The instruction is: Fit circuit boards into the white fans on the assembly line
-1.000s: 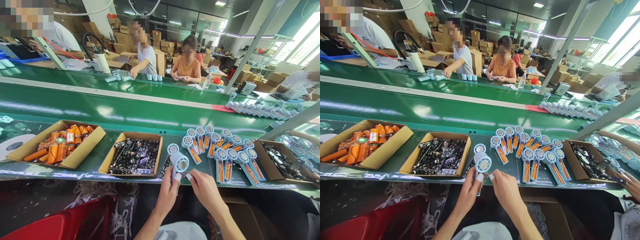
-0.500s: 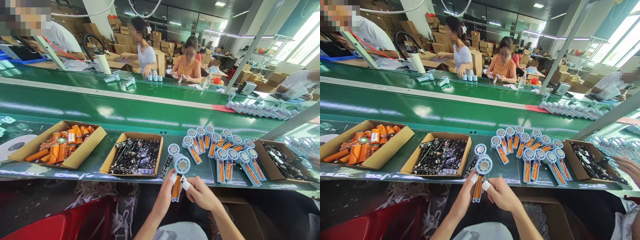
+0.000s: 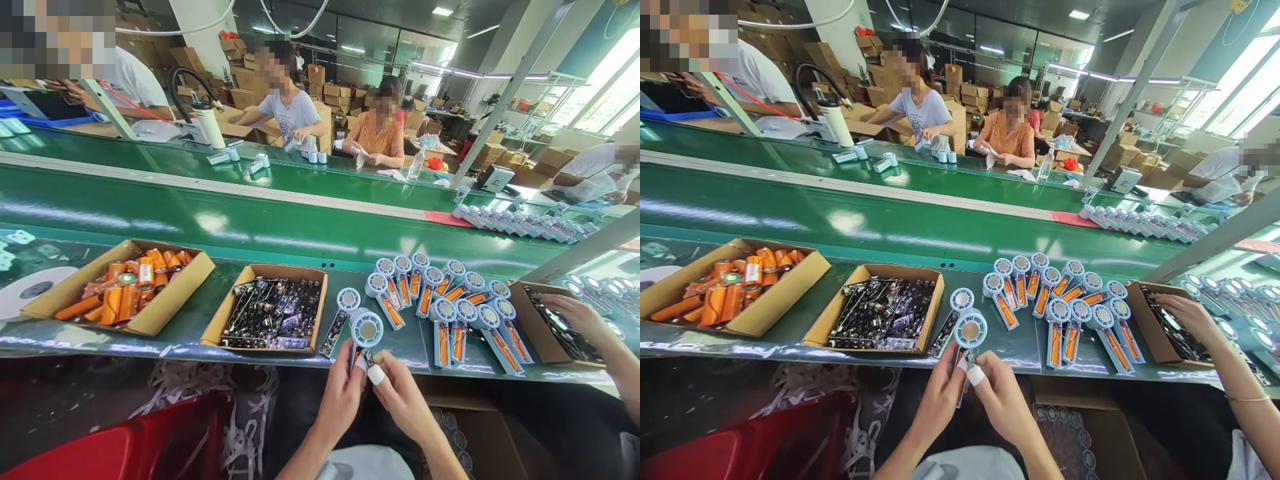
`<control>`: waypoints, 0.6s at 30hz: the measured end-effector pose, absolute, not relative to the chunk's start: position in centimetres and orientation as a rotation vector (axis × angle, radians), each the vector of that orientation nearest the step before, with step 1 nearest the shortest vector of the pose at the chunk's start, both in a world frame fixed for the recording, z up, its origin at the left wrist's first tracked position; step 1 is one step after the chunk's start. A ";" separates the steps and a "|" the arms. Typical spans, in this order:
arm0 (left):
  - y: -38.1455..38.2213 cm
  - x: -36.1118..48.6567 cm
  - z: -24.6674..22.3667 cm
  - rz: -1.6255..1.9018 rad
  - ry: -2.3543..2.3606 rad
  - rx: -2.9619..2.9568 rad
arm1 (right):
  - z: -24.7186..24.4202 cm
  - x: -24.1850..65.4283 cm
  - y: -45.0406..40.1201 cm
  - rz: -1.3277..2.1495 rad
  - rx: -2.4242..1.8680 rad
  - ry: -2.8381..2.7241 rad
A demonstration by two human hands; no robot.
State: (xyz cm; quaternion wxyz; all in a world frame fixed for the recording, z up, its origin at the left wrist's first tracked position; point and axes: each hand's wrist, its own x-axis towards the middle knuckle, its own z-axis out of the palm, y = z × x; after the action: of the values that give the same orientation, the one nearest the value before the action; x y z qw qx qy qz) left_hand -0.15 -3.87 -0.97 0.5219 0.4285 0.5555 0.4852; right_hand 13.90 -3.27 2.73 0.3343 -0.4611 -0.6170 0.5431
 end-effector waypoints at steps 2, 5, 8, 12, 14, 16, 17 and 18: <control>-3.9 -0.1 -0.7 1.183 1.412 1.089 | 2.6 14.0 -4.2 1.285 -1.233 -1.662; -3.9 0.1 -0.6 1.206 1.446 1.221 | 1.8 13.9 -5.8 1.075 -1.272 -1.688; -3.8 0.5 -1.0 1.224 1.474 1.265 | 0.7 13.4 -6.6 0.882 -1.291 -1.610; -3.7 0.9 -1.3 1.255 1.498 1.170 | -0.5 12.9 -6.4 0.789 -1.273 -1.565; -3.6 1.1 -1.1 1.260 1.485 1.114 | -0.9 12.8 -6.2 0.796 -1.279 -1.538; -3.6 1.2 -0.8 1.264 1.457 1.078 | -1.2 12.6 -6.0 0.782 -1.295 -1.512; -3.5 1.2 -0.8 1.266 1.451 1.061 | -1.3 12.4 -5.9 0.765 -1.305 -1.504; -3.5 1.3 -0.7 1.271 1.454 1.042 | -1.4 12.3 -5.9 0.747 -1.314 -1.498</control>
State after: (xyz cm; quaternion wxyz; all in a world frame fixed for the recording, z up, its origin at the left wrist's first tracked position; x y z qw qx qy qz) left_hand 1.29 -3.47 -0.71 0.4559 0.4227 0.5897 0.5155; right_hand 12.27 -5.88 -1.45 0.4855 -0.5399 -0.6153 0.3068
